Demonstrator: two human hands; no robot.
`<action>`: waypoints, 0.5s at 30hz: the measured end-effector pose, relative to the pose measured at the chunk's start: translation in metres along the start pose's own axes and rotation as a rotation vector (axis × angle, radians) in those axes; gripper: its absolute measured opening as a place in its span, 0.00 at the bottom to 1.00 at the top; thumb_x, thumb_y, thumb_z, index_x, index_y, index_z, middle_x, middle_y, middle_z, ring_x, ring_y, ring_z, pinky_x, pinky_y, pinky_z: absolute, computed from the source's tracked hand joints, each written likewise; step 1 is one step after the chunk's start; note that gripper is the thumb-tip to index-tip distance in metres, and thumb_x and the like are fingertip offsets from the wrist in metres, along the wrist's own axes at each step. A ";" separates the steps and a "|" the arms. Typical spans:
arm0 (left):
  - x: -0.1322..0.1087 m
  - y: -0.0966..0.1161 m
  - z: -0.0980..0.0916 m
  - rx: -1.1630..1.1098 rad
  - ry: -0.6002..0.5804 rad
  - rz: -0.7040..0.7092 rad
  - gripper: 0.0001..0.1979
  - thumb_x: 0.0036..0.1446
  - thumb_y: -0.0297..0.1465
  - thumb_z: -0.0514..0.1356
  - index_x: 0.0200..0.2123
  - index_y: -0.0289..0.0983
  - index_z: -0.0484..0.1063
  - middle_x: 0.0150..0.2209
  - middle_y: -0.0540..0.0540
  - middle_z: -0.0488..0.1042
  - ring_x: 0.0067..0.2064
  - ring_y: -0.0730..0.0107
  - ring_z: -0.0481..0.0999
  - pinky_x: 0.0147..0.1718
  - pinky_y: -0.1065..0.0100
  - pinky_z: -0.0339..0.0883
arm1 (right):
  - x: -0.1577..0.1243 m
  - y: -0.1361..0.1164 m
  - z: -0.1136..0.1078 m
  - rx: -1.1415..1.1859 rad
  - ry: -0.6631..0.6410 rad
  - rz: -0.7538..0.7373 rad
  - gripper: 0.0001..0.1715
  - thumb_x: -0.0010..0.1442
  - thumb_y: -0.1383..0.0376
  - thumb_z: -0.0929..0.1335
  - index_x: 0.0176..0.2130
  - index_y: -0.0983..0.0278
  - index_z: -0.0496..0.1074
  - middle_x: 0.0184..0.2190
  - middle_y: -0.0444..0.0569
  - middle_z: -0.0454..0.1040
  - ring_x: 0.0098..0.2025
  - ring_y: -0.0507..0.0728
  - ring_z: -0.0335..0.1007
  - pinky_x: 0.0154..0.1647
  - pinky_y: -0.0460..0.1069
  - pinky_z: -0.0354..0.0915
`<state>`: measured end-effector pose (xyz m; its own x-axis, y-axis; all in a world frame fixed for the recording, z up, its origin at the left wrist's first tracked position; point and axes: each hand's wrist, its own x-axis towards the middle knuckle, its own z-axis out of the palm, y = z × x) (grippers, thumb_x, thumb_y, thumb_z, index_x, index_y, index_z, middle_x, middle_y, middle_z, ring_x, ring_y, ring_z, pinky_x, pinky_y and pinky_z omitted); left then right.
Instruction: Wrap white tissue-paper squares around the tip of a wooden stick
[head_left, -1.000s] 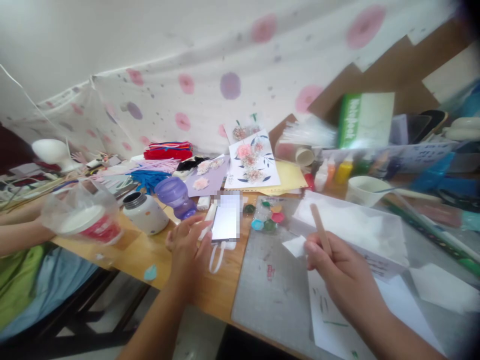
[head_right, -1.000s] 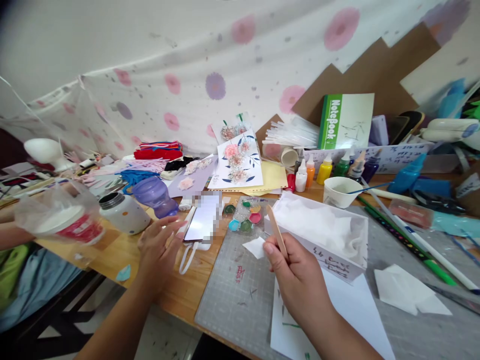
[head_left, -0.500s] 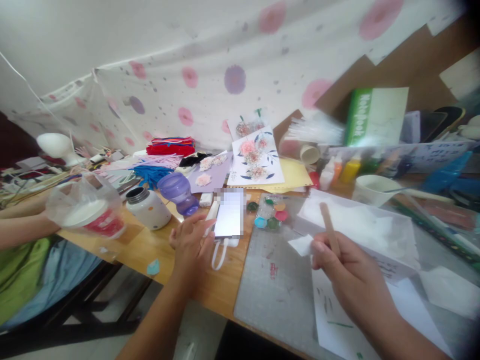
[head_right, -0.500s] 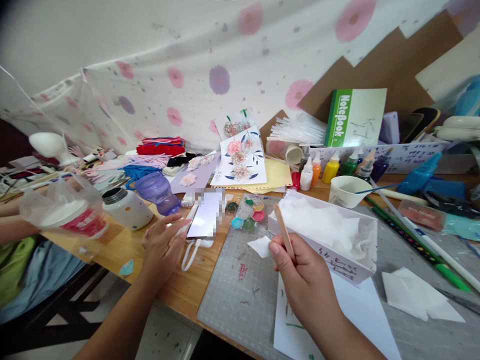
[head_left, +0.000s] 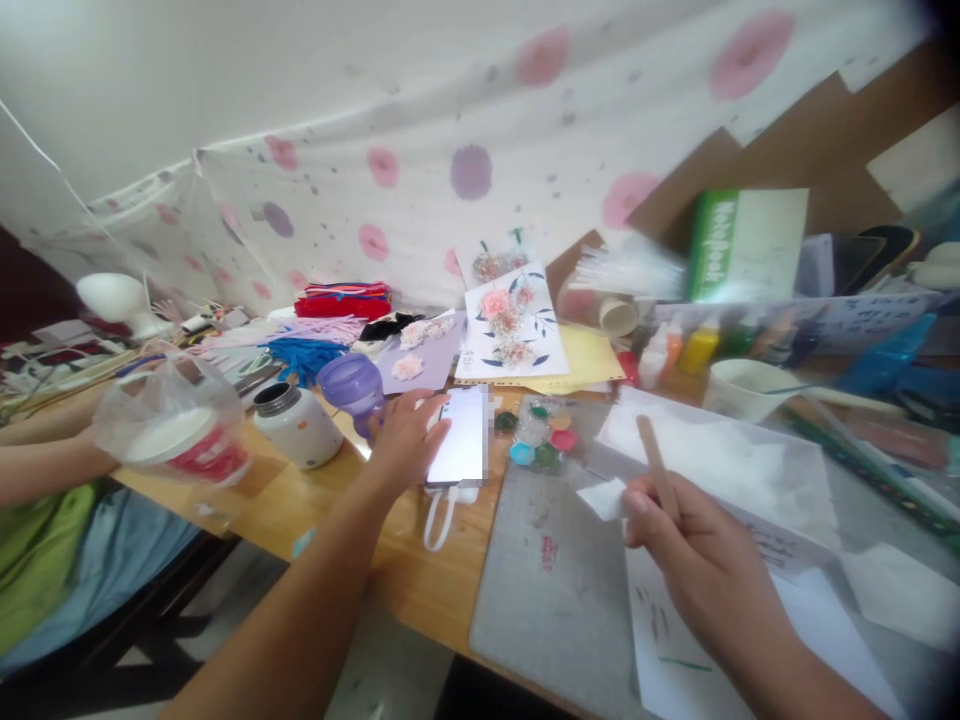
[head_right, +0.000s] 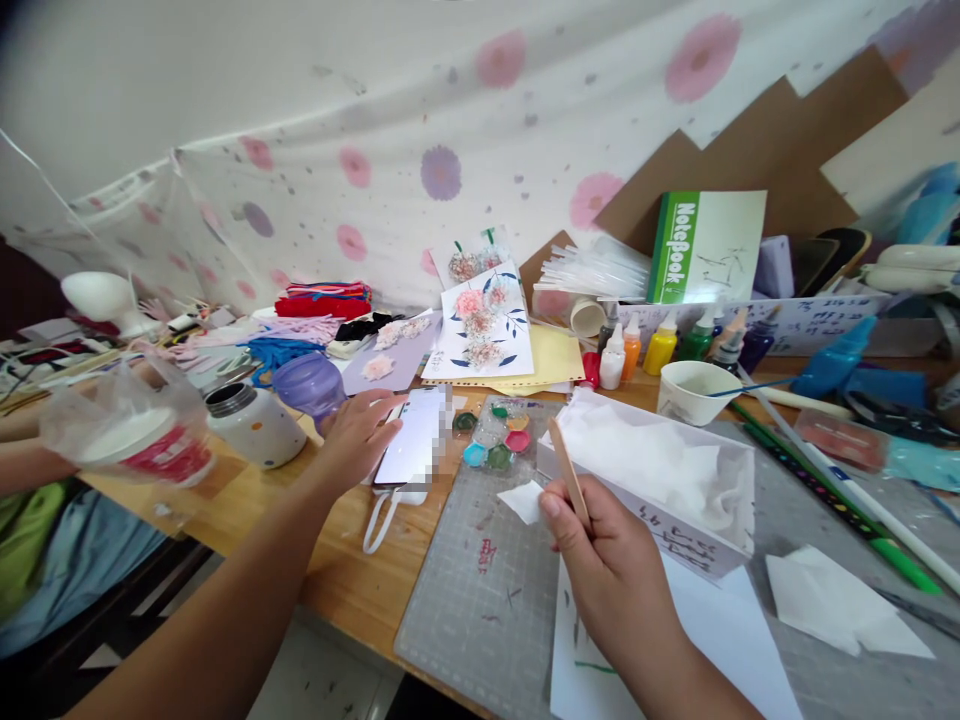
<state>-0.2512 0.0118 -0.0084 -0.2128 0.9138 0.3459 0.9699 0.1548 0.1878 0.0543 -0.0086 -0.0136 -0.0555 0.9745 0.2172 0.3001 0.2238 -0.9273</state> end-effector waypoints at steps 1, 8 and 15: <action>0.002 -0.001 0.002 0.002 -0.007 0.004 0.20 0.62 0.36 0.52 0.55 0.43 0.75 0.57 0.40 0.72 0.57 0.49 0.68 0.57 0.49 0.58 | 0.000 0.000 0.000 0.004 0.001 0.000 0.17 0.61 0.56 0.65 0.22 0.58 0.66 0.19 0.41 0.68 0.22 0.54 0.65 0.25 0.47 0.62; 0.006 -0.003 0.009 0.008 -0.023 -0.010 0.20 0.62 0.35 0.53 0.54 0.42 0.75 0.56 0.39 0.72 0.57 0.50 0.69 0.57 0.50 0.59 | 0.000 0.002 0.000 0.006 -0.013 0.004 0.18 0.61 0.56 0.65 0.22 0.58 0.65 0.19 0.41 0.67 0.22 0.54 0.64 0.24 0.47 0.61; 0.006 -0.008 0.012 0.018 0.000 -0.034 0.20 0.61 0.37 0.54 0.53 0.42 0.75 0.56 0.39 0.73 0.56 0.49 0.70 0.55 0.48 0.61 | 0.000 -0.002 0.000 0.021 -0.016 0.026 0.17 0.61 0.56 0.65 0.23 0.58 0.66 0.19 0.40 0.66 0.23 0.54 0.62 0.25 0.47 0.60</action>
<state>-0.2584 0.0203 -0.0188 -0.2453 0.9079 0.3399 0.9642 0.1922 0.1824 0.0534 -0.0095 -0.0121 -0.0637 0.9800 0.1885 0.2816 0.1989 -0.9387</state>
